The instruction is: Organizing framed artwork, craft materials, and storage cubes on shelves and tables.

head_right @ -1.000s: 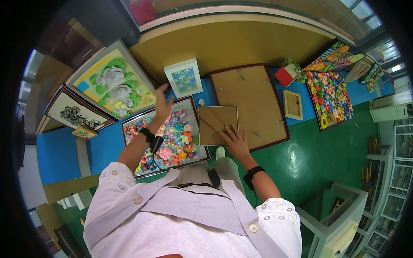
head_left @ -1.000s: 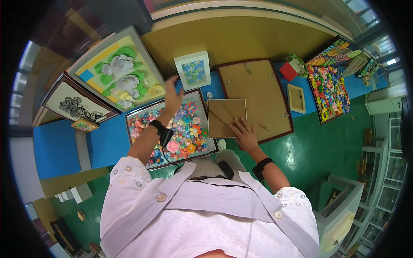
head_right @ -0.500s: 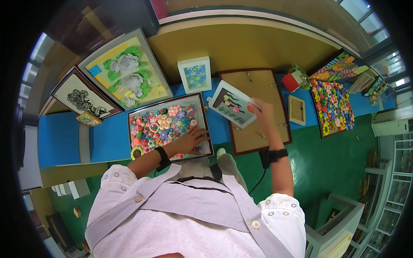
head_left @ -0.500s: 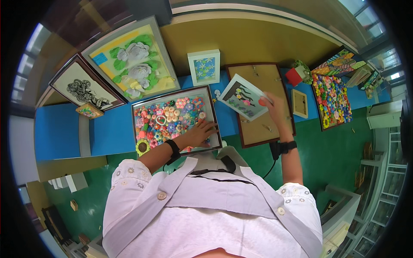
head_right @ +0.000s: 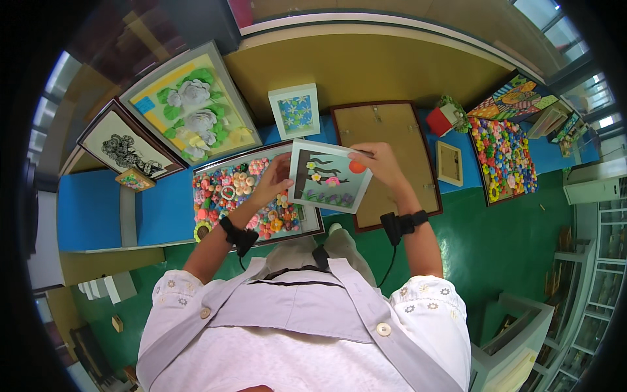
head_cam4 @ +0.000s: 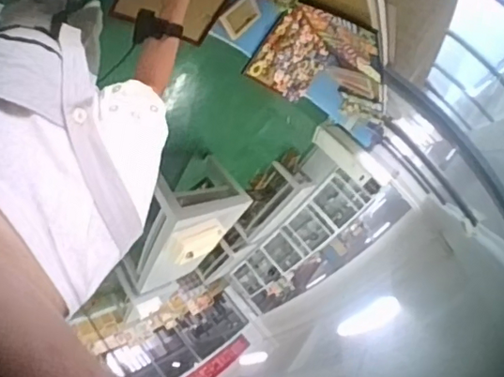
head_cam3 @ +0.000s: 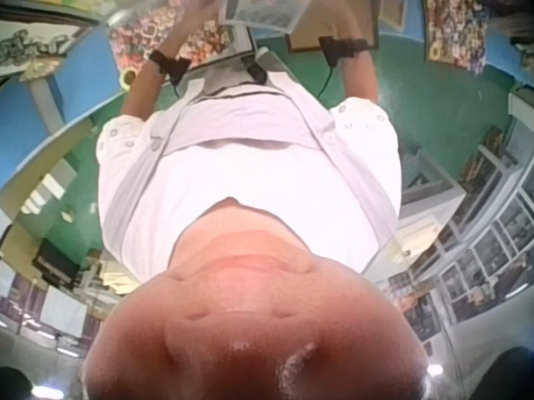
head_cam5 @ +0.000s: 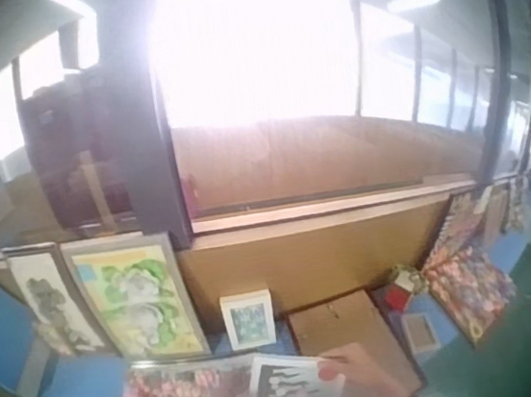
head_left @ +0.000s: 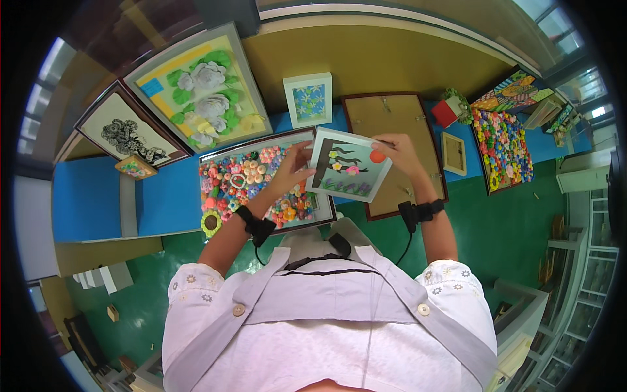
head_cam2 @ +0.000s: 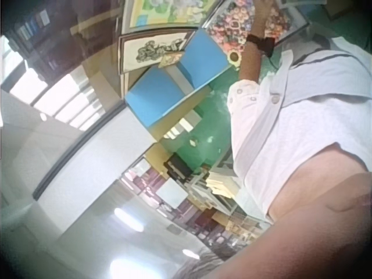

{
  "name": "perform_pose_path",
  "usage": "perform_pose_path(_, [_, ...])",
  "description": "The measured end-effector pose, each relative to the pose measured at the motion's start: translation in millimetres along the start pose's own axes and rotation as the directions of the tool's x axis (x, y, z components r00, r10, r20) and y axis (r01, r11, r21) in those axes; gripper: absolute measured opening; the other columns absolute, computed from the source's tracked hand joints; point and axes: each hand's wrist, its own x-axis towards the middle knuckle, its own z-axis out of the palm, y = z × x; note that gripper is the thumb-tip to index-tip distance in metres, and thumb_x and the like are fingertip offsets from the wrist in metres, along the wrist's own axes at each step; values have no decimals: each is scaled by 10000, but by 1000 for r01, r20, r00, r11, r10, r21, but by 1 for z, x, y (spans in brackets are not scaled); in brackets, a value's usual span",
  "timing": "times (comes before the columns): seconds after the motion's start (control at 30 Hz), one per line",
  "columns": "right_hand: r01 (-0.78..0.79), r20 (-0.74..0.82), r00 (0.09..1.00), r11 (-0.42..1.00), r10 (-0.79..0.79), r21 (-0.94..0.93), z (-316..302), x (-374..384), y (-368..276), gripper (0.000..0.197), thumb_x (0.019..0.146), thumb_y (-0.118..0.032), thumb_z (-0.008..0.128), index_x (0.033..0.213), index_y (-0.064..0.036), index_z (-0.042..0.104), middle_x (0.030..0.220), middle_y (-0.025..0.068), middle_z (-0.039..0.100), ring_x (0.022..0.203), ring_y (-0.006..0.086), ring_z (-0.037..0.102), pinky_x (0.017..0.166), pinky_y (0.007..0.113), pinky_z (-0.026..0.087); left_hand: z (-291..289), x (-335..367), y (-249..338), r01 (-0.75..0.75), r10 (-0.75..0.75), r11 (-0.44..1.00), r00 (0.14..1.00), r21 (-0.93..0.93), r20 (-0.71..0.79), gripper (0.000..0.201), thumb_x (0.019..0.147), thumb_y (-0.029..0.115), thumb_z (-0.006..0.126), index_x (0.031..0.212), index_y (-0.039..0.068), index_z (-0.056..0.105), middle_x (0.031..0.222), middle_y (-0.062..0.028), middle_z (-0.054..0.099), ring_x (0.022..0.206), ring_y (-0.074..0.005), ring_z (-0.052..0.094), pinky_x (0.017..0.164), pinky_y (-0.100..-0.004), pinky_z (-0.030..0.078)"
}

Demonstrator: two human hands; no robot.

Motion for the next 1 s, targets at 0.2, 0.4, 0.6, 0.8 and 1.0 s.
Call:
perform_pose_path(0.2, [-25,-167,984,975,63,221,-2,-26,14,263,791,-161,572,991,10,580,845,60,602,766,87,529,680,219,416,10,28,8,198,-230,939,969,280,85,195,838,169,541,936,1,552,761,16,533,686,-59,474,583,-218,389])
perform_pose_path(0.4, [-293,-430,879,945,206,-147,-49,-116,96,426,773,-150,570,1184,-97,469,1146,88,511,1030,228,487,863,375,372,-28,16,-41,364,-354,931,920,31,-171,196,853,158,515,1001,31,529,839,-2,546,742,-87,513,632,-234,411])
perform_pose_path(0.6, [-45,-21,987,147,161,-988,-59,-184,136,606,678,-134,598,1239,-223,389,1356,62,257,1243,255,253,980,510,230,-21,5,-38,104,-301,910,833,-402,-465,199,863,171,497,1009,37,487,925,-33,548,853,-135,520,731,-284,426])
perform_pose_path(0.8, [220,168,966,282,-195,-934,-80,-174,204,598,699,-65,510,1258,-223,367,1356,56,267,1255,258,250,1001,488,221,-2,-60,-8,11,-192,961,746,-276,-638,236,875,142,462,1085,35,460,1024,-53,532,969,-169,504,852,-322,396])
perform_pose_path(1.0, [432,300,889,412,-347,-803,-119,-156,153,467,673,-71,517,1138,-116,495,1185,56,476,1140,225,429,884,373,411,52,-122,-5,28,-241,959,606,-283,-758,243,888,153,437,1105,43,439,1057,-53,518,991,-185,503,844,-343,408])
